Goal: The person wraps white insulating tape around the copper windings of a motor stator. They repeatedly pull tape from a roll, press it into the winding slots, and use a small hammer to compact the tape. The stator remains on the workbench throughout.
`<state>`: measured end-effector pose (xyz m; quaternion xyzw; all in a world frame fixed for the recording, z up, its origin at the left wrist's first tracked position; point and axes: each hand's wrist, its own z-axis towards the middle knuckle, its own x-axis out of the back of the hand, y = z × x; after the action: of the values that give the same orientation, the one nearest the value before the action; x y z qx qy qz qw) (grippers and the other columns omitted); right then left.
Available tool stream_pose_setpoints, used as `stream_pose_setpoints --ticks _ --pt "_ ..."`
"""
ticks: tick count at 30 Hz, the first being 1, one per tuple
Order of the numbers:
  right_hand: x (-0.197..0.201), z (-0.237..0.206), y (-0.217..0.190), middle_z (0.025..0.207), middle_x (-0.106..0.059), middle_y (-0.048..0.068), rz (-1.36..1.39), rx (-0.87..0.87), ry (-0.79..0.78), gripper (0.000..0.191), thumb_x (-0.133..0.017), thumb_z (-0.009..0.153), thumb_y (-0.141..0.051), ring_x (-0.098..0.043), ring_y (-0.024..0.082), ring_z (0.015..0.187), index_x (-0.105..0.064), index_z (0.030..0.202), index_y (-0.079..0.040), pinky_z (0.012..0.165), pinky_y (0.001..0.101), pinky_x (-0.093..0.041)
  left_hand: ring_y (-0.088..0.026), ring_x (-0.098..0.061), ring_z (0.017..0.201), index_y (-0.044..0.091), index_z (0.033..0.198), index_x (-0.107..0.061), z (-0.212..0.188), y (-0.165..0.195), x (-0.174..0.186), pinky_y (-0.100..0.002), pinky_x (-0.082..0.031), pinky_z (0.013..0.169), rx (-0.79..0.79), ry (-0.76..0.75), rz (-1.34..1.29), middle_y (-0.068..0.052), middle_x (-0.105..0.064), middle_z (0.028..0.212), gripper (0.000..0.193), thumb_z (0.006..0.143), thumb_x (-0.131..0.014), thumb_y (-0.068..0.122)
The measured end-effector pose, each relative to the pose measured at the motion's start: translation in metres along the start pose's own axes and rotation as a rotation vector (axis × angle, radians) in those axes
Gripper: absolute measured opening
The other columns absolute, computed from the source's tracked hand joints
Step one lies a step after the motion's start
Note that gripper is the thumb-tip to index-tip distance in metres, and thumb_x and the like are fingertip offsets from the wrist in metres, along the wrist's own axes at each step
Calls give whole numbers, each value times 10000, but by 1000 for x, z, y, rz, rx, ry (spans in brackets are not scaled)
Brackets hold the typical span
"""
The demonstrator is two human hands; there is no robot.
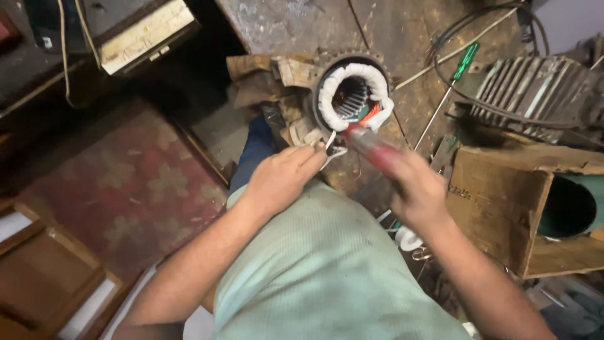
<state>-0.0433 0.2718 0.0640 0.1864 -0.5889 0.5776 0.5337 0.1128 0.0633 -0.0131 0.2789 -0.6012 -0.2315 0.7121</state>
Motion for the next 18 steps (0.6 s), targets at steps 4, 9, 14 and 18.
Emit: stream_pose_setpoints --ticks 4,9,14,18 --pt "3 -7 12 1058 -690 140 49 -235 -112 545 -622 870 150 -716 282 886 -609 1370 -67 795 368 -586 -228 -675 911 94 1164 -643 1 -7 -2 -358 -548 655 -42 39 -25 -40 -607 941 289 882 -589 117" --pt "0 -16 24 929 -670 159 -240 -76 -327 571 -748 659 55 -688 351 799 -715 1204 -113 674 434 -540 -227 -669 928 104 1125 -641 -4 -8 -5 -358 -559 687 -68 28 -46 -41 -605 959 280 851 -586 105" --pt "2 -14 30 1099 -697 93 105 -147 34 393 -595 905 120 -714 278 942 -598 1208 -131 803 367 -587 -218 -664 885 124 1107 -657 -5 -7 -7 -356 -541 642 -29 -9 -19 -38 -592 908 255 856 -609 126" --pt "3 2 36 936 -698 164 -86 -155 -312 498 -627 796 50 -695 349 829 -682 1267 -101 739 412 -562 -205 -655 900 117 1121 -640 -4 -6 -9 -339 -540 671 -85 74 11 -29 -579 928 285 839 -605 101"
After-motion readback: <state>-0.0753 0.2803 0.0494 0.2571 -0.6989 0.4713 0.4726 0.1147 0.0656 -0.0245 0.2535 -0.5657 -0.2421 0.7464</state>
